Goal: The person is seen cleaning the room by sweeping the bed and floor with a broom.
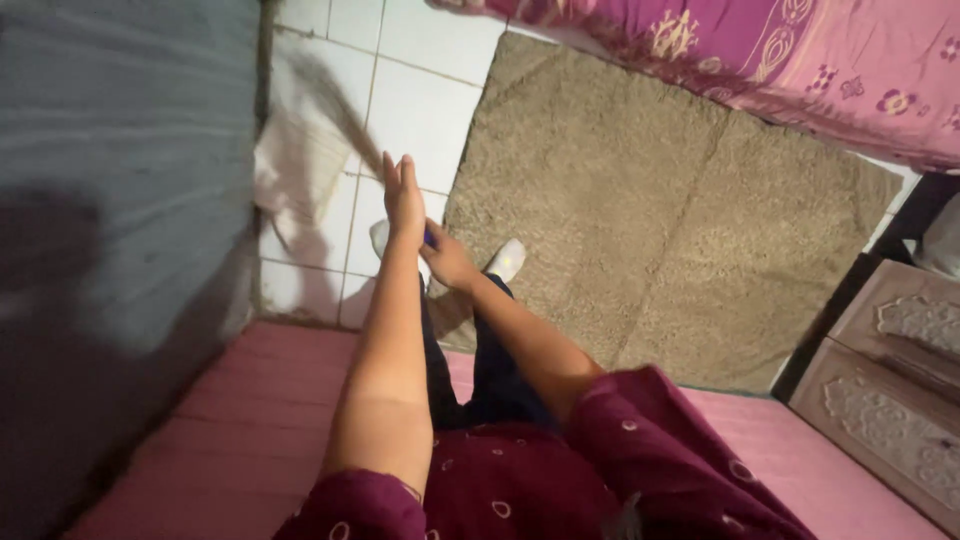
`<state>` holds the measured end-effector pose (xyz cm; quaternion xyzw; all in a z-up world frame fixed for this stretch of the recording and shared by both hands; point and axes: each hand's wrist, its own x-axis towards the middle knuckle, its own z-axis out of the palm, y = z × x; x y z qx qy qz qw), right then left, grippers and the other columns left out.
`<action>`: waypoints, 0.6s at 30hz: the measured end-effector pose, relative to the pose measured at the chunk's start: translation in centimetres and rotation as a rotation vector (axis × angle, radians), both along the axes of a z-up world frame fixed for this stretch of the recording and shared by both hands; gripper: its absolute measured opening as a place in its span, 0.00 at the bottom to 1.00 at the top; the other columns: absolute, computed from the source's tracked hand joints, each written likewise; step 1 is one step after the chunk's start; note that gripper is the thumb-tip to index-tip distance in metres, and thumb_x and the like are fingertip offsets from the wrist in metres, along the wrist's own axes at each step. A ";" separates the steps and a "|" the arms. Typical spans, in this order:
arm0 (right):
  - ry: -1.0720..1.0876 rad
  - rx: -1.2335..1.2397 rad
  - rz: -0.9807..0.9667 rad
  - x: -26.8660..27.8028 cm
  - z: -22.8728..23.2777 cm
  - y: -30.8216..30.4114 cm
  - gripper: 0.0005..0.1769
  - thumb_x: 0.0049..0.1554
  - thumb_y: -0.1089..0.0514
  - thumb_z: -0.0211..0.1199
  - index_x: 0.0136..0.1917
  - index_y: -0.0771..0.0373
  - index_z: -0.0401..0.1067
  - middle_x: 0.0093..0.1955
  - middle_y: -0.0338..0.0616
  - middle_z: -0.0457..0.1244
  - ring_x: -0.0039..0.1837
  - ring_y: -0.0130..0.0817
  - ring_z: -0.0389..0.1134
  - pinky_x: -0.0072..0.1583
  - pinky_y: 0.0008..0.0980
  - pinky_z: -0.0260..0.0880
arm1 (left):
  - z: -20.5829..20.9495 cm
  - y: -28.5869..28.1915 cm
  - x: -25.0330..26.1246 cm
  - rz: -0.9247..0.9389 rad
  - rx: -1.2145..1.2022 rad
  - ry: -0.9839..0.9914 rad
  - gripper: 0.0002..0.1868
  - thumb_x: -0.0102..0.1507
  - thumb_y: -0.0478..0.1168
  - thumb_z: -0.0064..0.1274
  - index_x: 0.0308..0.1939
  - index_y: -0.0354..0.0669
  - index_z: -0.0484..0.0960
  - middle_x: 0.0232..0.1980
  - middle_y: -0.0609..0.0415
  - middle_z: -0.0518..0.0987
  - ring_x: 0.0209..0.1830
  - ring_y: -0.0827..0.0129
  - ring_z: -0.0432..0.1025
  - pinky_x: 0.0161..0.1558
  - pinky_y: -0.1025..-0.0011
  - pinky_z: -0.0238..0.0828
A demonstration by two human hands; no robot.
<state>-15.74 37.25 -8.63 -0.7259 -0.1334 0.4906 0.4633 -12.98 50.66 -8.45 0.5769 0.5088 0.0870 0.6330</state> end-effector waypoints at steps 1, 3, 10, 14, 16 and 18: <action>-0.010 0.004 -0.005 0.8 0.3 0.3 0.35 0.59 0.45 0.61 0.73 0.64 0.62 0.63 0.62 0.69 0.66 0.52 0.72 0.66 0.46 0.69 | 1.1 1.0 0.4 -0.005 0.004 -0.010 0.42 0.72 0.60 0.40 0.80 0.35 0.49 0.77 0.39 0.65 0.77 0.54 0.61 0.74 0.64 0.53; -0.253 -0.292 -0.052 1.5 1.2 0.4 0.36 0.58 0.48 0.60 0.76 0.61 0.61 0.60 0.68 0.67 0.62 0.59 0.69 0.63 0.50 0.67 | 3.2 2.6 0.5 -0.024 -0.043 0.058 0.42 0.71 0.60 0.39 0.80 0.38 0.48 0.79 0.40 0.61 0.78 0.53 0.56 0.73 0.63 0.49; -0.097 -0.523 0.096 0.7 1.3 6.8 0.38 0.59 0.50 0.55 0.79 0.61 0.53 0.55 0.70 0.67 0.59 0.63 0.70 0.62 0.52 0.67 | 3.5 6.2 1.1 -0.089 -0.061 0.087 0.43 0.71 0.61 0.38 0.80 0.38 0.48 0.78 0.39 0.61 0.78 0.51 0.57 0.74 0.63 0.51; -0.127 -0.213 0.042 0.1 1.3 7.0 0.33 0.59 0.48 0.58 0.74 0.62 0.61 0.59 0.66 0.68 0.62 0.59 0.70 0.63 0.49 0.69 | 1.5 8.0 1.3 -0.089 0.004 0.081 0.43 0.70 0.62 0.38 0.80 0.37 0.51 0.79 0.39 0.62 0.79 0.52 0.57 0.75 0.63 0.50; -0.142 -0.257 0.013 0.1 1.5 6.1 0.34 0.59 0.47 0.59 0.74 0.62 0.60 0.60 0.65 0.67 0.63 0.59 0.69 0.64 0.50 0.68 | 1.1 8.9 1.4 -0.076 0.034 0.051 0.43 0.72 0.62 0.40 0.80 0.35 0.51 0.82 0.37 0.56 0.82 0.51 0.53 0.77 0.63 0.48; -0.225 -0.443 -0.121 0.5 1.5 4.4 0.35 0.61 0.48 0.57 0.77 0.61 0.55 0.60 0.69 0.66 0.61 0.63 0.69 0.63 0.53 0.68 | 3.5 9.6 1.9 -0.110 -0.045 0.106 0.44 0.69 0.64 0.35 0.81 0.40 0.49 0.79 0.40 0.61 0.80 0.53 0.57 0.75 0.65 0.51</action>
